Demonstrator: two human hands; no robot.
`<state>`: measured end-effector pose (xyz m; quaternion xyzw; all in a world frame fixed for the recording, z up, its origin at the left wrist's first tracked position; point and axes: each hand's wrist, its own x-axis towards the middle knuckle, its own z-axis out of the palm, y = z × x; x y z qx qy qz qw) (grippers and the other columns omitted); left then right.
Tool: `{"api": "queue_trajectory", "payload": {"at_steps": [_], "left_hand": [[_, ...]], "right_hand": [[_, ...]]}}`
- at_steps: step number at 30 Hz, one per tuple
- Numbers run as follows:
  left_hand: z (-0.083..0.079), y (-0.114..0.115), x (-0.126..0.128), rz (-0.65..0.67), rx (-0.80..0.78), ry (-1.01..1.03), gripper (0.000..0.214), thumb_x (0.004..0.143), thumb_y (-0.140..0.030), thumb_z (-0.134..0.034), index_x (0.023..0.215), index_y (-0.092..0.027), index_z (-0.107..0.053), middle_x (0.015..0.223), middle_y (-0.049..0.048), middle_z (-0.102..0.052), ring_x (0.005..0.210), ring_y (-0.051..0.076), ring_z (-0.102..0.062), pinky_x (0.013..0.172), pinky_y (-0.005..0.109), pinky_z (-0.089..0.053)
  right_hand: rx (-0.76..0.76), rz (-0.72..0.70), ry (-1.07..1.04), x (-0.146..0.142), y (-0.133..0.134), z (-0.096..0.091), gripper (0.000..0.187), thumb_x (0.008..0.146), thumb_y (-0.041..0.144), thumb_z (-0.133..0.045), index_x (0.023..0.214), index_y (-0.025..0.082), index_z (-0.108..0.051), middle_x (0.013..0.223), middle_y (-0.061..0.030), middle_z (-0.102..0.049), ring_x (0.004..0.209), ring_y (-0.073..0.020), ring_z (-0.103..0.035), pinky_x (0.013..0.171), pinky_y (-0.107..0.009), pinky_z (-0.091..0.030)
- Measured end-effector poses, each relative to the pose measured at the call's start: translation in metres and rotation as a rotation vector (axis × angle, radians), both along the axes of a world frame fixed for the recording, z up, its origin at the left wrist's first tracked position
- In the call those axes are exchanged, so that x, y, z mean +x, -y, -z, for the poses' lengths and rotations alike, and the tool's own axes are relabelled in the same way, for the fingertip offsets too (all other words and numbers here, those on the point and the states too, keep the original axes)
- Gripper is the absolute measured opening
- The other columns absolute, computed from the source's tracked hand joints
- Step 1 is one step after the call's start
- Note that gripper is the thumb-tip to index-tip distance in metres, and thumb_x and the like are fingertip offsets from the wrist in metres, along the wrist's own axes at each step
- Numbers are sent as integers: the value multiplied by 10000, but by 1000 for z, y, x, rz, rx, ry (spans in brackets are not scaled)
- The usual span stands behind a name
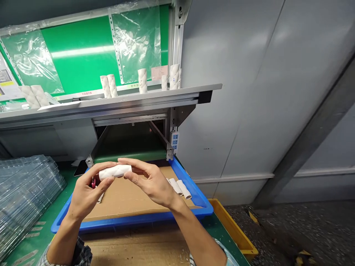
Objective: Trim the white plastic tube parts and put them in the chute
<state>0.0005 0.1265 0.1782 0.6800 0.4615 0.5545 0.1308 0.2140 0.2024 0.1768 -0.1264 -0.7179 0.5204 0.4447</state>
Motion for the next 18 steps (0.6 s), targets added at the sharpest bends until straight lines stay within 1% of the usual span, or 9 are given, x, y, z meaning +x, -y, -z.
{"api": "queue_trajectory", "payload": {"at_steps": [2,4,5,9,13,15,18], "left_hand": [[0,1,-1,3,11,-8,290,991,-422,-775,1234,-270,-818,917,23,-735,616,128,-458,565,242,-391],[1,1,-1,-8,34,-21,306,993,-429,-776,1249,-266,-815,893,23,-712,606,126,-440,557,247,-377],[1,1,-2,-13,45,-24,312,995,-436,-775,1251,-262,-815,906,27,-712,603,123,-435,553,248,-371],[2,0,-2,-13,64,-11,305,1001,-441,-768,1241,-257,-809,985,39,-734,623,117,-464,567,244,-385],[2,0,-3,-34,52,-19,294,994,-425,-773,1226,-249,-811,873,10,-702,590,109,-427,537,241,-344],[2,0,-2,-40,46,-18,296,988,-423,-775,1220,-242,-814,870,12,-703,589,111,-427,535,242,-343],[2,-1,-2,-29,27,-6,328,983,-433,-773,1242,-235,-806,931,31,-726,617,121,-467,567,244,-386]], "right_hand": [[13,-9,-12,0,0,0,449,1047,574,-683,1387,289,-752,1366,-64,-788,1219,-251,-768,1074,-399,-637],[-5,-25,-42,0,-1,1,530,1089,629,-570,1436,257,-719,1364,-93,-783,1182,-259,-781,1077,-437,-635],[-16,-27,-48,1,-1,2,553,1093,639,-554,1454,248,-705,1348,-100,-787,1151,-258,-790,1072,-447,-636],[-20,-13,-20,1,-4,3,563,1047,640,-648,1450,250,-702,1241,-89,-812,1055,-251,-812,1030,-442,-651],[-46,-60,-25,2,-4,2,573,1063,650,-609,1433,223,-707,1157,-92,-833,1049,-256,-821,1048,-454,-646],[-44,-72,-38,1,-4,1,537,1057,612,-648,1428,228,-707,1158,-86,-832,1048,-248,-821,1031,-437,-654],[-60,-94,-64,-1,-4,3,469,1016,506,-762,1407,252,-714,1167,-67,-830,1053,-229,-819,1019,-406,-660]]}}
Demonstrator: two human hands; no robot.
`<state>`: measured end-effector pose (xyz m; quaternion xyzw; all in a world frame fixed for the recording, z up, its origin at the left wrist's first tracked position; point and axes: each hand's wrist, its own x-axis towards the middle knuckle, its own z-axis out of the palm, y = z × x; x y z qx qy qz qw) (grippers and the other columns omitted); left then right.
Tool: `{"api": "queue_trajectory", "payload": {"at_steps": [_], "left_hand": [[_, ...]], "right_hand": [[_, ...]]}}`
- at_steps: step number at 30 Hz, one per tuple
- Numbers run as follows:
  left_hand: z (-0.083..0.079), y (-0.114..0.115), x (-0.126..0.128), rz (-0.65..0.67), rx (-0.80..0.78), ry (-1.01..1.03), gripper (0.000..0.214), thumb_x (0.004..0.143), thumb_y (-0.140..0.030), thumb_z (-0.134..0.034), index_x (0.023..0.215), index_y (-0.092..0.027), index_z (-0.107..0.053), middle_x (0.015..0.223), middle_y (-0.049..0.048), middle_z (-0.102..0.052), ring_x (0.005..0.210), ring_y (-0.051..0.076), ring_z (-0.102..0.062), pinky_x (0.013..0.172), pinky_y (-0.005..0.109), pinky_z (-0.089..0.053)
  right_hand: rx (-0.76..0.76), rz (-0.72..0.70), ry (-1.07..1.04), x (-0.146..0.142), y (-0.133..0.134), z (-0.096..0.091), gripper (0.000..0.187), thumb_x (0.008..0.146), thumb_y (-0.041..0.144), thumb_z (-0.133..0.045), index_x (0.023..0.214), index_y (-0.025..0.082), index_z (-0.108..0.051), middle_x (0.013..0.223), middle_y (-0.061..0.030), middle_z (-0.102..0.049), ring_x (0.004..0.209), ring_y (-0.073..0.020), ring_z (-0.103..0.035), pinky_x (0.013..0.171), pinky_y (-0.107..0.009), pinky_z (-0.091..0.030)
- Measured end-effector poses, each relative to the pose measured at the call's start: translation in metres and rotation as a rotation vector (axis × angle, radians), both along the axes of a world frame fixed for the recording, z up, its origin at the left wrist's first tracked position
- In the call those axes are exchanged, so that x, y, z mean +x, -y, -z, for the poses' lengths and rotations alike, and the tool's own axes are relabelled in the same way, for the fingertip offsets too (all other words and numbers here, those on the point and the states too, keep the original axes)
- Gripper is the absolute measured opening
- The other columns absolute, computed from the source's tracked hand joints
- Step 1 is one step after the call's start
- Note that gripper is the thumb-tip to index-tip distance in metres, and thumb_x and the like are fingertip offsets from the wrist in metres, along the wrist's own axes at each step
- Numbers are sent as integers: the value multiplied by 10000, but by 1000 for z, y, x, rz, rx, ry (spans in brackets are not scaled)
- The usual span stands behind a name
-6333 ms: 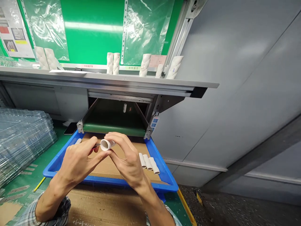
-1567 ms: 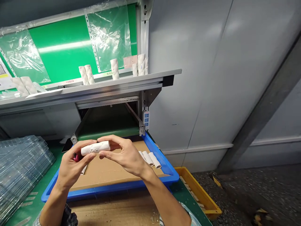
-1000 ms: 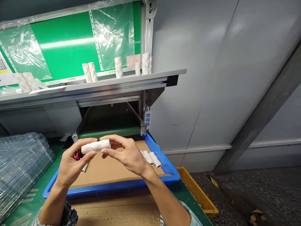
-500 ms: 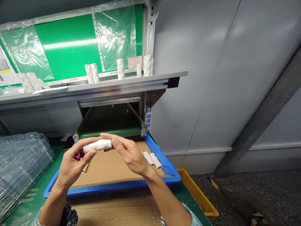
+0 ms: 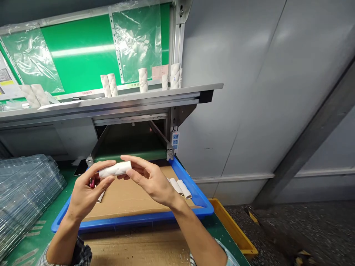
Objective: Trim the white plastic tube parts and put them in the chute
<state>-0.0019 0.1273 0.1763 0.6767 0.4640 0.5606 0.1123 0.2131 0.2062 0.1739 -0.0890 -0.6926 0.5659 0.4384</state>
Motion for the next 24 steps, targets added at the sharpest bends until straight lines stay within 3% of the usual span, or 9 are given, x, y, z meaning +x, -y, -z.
{"api": "queue_trajectory", "payload": {"at_steps": [6,13,24], "left_hand": [[-2,2,-1,-55,-56,5,306,960,-464,-783,1156,-234,-830,721,-17,-631,574,119,-423,516,237,-321],[-6,4,-2,-45,-100,42,328,959,-500,-764,1095,-213,-842,651,-29,-598,554,114,-393,487,230,-298],[-3,4,-1,-70,-43,-19,282,952,-452,-789,1117,-231,-847,711,-29,-661,557,101,-419,490,215,-316]], "right_hand": [[-14,-18,33,0,0,4,487,1007,452,-783,1442,254,-689,1174,-73,-832,1081,-226,-811,1041,-400,-644],[47,-24,74,1,2,3,501,1059,424,-686,1516,230,-619,1249,-94,-814,1101,-218,-810,1049,-391,-634],[54,40,28,-3,5,0,295,1014,280,-671,1297,212,-719,1175,-63,-831,1062,-203,-822,1034,-350,-649]]}}
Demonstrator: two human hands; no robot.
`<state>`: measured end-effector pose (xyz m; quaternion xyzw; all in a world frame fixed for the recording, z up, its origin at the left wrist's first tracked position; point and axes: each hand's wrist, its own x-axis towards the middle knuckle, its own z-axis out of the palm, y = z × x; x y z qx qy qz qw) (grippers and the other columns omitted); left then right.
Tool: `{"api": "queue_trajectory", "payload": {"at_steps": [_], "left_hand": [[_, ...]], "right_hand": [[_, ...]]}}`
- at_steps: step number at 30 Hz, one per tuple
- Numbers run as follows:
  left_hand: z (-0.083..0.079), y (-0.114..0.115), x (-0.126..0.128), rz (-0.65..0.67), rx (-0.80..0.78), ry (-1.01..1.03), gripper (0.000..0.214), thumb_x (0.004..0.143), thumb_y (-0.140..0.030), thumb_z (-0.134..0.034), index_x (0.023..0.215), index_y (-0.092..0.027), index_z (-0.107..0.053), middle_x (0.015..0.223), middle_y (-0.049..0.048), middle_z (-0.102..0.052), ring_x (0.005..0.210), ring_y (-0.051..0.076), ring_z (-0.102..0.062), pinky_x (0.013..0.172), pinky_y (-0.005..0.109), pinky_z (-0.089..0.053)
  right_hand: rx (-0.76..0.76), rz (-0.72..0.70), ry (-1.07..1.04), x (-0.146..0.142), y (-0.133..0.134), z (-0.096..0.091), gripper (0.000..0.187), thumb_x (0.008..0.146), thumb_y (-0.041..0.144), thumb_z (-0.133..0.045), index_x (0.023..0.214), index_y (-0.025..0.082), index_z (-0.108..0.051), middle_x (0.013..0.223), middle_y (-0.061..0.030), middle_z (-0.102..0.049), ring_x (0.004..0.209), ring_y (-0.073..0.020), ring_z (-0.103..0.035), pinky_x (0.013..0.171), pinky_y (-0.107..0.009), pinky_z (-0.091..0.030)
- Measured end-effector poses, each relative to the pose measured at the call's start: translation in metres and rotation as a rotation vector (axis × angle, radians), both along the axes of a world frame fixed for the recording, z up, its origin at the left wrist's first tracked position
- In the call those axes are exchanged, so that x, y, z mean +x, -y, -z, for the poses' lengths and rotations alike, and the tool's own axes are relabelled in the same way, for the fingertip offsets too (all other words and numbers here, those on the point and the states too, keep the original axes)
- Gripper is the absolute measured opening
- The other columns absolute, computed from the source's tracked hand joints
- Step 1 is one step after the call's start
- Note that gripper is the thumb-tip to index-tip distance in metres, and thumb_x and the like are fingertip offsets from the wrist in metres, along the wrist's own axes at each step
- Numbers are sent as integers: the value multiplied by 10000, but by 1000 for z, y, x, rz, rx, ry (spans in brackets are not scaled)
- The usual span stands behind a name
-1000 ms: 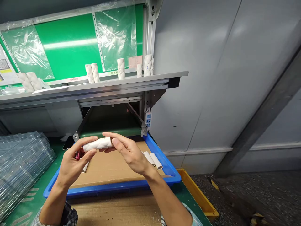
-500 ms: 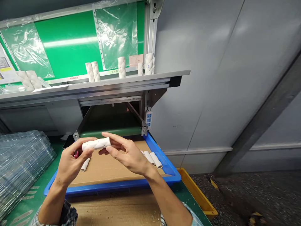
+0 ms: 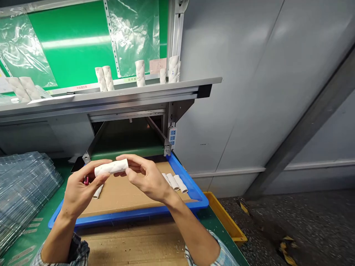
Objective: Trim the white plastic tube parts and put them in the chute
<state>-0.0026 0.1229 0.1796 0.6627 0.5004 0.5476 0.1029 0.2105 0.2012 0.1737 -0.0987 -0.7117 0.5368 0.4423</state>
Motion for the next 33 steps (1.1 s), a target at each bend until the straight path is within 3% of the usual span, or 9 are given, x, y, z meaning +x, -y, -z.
{"api": "queue_trajectory", "payload": {"at_steps": [7,11,22,27,33], "left_hand": [[0,-1,-3,-12,19,-48,257,957,-443,-794,1104,-239,-848,784,-17,-708,580,98,-453,513,209,-344],[3,-1,-5,-27,25,-53,274,960,-456,-794,1114,-235,-844,725,-26,-662,574,104,-441,502,213,-331],[3,0,-4,-22,19,-62,279,960,-453,-798,1128,-234,-837,717,-35,-659,564,94,-445,500,197,-353],[2,0,-4,-20,10,-65,292,958,-475,-791,1112,-231,-842,708,-31,-650,564,100,-444,498,200,-358],[2,-2,-4,-32,1,-54,305,958,-485,-785,1107,-226,-846,733,-18,-678,573,103,-447,510,208,-356]], "right_hand": [[4,8,1,0,-3,-2,326,968,164,-585,1238,207,-763,1130,-44,-852,1080,-213,-831,1031,-365,-660],[-5,-22,26,2,-1,-3,394,963,216,-649,1351,198,-713,1278,-81,-819,1212,-257,-791,1105,-409,-628],[-27,-13,18,0,-3,-1,324,981,310,-699,1275,183,-746,1196,-89,-826,1170,-258,-797,1073,-403,-640],[-22,45,50,0,-2,-3,326,943,213,-647,1245,182,-765,1154,-65,-840,1155,-256,-806,1063,-394,-644],[-20,1,39,2,-1,-2,405,963,252,-660,1357,181,-720,1259,-83,-821,1209,-251,-790,1088,-388,-633]]}}
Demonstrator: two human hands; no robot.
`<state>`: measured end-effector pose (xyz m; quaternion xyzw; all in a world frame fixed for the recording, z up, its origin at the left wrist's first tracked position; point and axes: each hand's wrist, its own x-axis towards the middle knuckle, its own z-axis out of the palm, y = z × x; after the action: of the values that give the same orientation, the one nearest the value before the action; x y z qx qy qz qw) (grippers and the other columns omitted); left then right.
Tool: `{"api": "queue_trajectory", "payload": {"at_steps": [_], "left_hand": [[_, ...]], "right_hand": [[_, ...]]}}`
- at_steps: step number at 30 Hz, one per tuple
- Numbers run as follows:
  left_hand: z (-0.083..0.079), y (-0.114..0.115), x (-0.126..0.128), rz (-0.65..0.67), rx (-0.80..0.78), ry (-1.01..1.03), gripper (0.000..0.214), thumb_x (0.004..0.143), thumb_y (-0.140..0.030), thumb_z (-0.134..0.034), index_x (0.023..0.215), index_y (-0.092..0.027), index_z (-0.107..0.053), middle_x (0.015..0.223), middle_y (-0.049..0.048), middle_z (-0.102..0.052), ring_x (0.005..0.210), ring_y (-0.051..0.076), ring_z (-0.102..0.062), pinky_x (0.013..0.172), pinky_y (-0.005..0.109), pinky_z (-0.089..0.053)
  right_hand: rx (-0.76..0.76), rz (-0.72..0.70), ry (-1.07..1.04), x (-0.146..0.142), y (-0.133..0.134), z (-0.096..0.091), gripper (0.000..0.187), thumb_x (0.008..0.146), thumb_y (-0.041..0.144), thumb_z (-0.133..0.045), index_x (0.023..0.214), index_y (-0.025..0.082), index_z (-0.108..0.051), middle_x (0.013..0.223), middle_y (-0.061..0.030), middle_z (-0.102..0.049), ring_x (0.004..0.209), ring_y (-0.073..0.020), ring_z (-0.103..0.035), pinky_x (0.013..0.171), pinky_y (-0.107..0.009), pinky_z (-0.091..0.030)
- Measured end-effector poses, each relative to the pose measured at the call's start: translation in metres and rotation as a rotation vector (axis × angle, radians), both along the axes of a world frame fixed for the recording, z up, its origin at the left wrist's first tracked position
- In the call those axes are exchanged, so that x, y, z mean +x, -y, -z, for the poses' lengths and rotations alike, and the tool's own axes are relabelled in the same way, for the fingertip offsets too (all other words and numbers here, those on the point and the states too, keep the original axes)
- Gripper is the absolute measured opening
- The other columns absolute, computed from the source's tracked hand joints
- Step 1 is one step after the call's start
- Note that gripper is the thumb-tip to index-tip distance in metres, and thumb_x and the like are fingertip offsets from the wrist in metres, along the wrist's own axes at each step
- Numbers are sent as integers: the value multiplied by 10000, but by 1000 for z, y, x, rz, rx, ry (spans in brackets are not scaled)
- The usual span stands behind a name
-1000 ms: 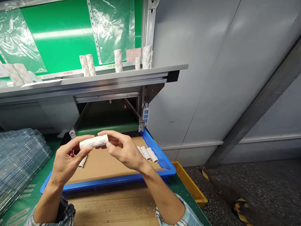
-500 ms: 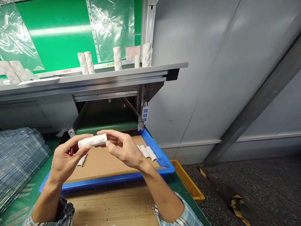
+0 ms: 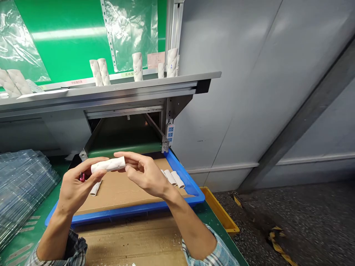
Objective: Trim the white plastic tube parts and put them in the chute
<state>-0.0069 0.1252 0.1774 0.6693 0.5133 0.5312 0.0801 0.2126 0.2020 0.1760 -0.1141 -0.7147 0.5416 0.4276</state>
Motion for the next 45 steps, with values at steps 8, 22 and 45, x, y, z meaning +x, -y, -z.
{"api": "queue_trajectory", "payload": {"at_steps": [8,22,45], "left_hand": [[-1,3,2,6,-30,13,327,942,-494,-794,1101,-212,-844,712,-15,-651,576,114,-428,510,222,-346],[1,-2,1,65,-68,104,333,965,-517,-775,1103,-224,-852,684,-20,-623,577,115,-401,497,223,-323],[0,1,-1,56,-108,50,339,947,-508,-775,1111,-220,-847,644,-28,-566,562,119,-393,490,230,-319]], "right_hand": [[0,52,26,-1,0,0,354,962,263,-663,1293,176,-753,1187,-78,-838,1172,-266,-801,1059,-403,-648],[27,88,47,1,3,1,432,972,273,-673,1396,197,-711,1346,-97,-788,1227,-269,-773,1103,-428,-620],[82,98,123,3,-1,-1,392,971,293,-634,1319,170,-766,1244,-88,-828,1132,-264,-796,993,-389,-648]]}}
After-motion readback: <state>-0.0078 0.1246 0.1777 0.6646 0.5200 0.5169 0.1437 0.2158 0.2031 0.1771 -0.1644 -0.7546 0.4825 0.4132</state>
